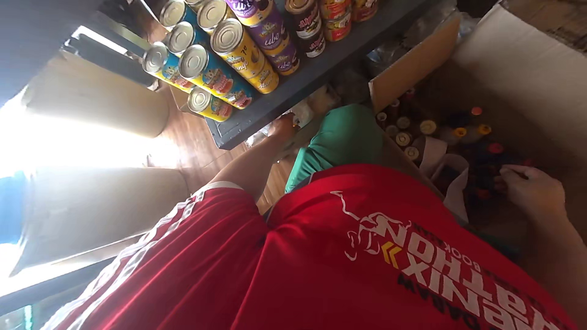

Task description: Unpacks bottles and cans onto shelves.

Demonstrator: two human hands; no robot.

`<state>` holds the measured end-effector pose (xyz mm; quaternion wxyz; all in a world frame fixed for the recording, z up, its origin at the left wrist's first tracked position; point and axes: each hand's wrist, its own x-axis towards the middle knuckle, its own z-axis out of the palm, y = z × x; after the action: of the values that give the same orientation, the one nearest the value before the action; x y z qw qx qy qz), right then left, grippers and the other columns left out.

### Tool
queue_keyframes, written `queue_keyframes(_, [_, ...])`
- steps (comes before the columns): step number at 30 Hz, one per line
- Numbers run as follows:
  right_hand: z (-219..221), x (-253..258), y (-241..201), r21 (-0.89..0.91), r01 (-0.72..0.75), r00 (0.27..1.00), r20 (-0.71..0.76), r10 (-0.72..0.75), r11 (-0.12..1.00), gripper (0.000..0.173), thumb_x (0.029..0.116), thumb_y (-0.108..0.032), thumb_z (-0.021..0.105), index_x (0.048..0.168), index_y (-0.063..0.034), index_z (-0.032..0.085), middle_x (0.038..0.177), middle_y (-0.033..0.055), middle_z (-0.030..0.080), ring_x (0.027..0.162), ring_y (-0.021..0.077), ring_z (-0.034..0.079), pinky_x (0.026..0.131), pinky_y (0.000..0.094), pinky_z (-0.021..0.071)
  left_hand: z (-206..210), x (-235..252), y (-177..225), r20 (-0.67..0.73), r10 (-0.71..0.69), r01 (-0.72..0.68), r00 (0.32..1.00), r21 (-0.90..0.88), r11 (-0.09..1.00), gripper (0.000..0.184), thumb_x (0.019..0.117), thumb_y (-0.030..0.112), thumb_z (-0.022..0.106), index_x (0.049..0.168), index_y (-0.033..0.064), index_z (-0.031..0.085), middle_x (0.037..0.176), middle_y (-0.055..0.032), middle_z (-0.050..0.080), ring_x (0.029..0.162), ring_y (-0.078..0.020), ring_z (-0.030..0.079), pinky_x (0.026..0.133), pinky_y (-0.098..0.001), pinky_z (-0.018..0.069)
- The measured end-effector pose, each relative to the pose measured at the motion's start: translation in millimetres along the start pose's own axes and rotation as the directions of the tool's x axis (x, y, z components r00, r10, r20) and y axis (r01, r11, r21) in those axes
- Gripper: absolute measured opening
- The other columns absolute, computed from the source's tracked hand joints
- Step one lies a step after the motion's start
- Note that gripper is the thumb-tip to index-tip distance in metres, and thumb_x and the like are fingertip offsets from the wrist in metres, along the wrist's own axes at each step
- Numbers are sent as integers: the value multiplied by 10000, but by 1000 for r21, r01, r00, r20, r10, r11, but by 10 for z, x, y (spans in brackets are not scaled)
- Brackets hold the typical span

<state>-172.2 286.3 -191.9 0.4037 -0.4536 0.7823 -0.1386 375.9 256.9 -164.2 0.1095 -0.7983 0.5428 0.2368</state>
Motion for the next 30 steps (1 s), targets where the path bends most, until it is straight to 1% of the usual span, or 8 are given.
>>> queue_keyframes(3, [-2,-18,11,-8,-5,1000,13,5,1000,376,1104,-234,482,1364,13,596,1234,280,652,1029,356,685,929,531,529,97,-41,-39,-29,-29,26,999,-92,995,603,1016,260,623,1558,131,392,1511,-240,477,1341,-469,512,1024,-680,450])
queue_keyframes(6, [11,-25,48,-12,-6,1000,6,6,1000,370,1098,-229,497,1354,16,603,1202,275,662,991,345,684,908,526,529,289,-99,-234,-96,-18,6,995,-116,993,755,964,219,698,1602,108,311,1563,-236,420,1384,-465,470,1068,-655,435])
queue_keyframes(12, [48,-59,26,-50,-42,998,41,44,998,372,1103,-227,493,1364,18,596,1216,279,660,1022,362,678,927,545,515,330,-431,-476,-116,-57,44,992,-112,993,482,1042,187,577,1505,101,474,1504,-195,522,1372,-404,517,1120,-603,407])
queue_keyframes(16, [66,-34,54,-76,-41,996,77,47,996,385,1106,-238,484,1375,18,586,1228,284,656,1054,388,671,943,573,506,242,-444,-445,-161,-231,188,959,-248,950,500,1079,257,510,1543,93,421,1462,-261,532,1320,-469,542,1070,-652,430])
queue_keyframes(20, [52,-65,58,-71,-42,994,99,49,997,390,1104,-235,481,1382,22,578,1249,286,648,1066,383,672,954,566,510,222,-266,-399,-156,-286,233,945,-292,928,465,1089,315,479,1435,7,510,1401,-302,551,1312,-479,535,1072,-657,420])
queue_keyframes(23, [40,-88,75,-66,-57,995,82,62,996,384,1101,-239,494,1375,11,589,1228,270,659,1046,367,679,944,555,518,259,-111,-364,-189,-315,258,930,-275,926,396,1093,275,448,1350,15,599,1367,-270,599,1304,-454,552,1070,-651,426])
queue_keyframes(28, [23,-83,123,-53,-70,995,72,74,996,370,1099,-244,494,1358,-4,606,1189,249,675,1013,346,686,922,544,531,263,70,-238,-160,-416,397,895,-142,907,385,1015,93,540,1371,-52,559,1433,-332,521,1352,-514,485,1055,-696,407])
queue_keyframes(30, [26,-64,139,-43,-75,994,82,78,996,372,1100,-238,489,1363,2,597,1197,255,668,1022,352,680,925,546,529,239,130,-180,-132,-419,413,898,-75,908,411,1000,131,572,1374,-40,571,1455,-320,510,1376,-509,461,1059,-709,391])
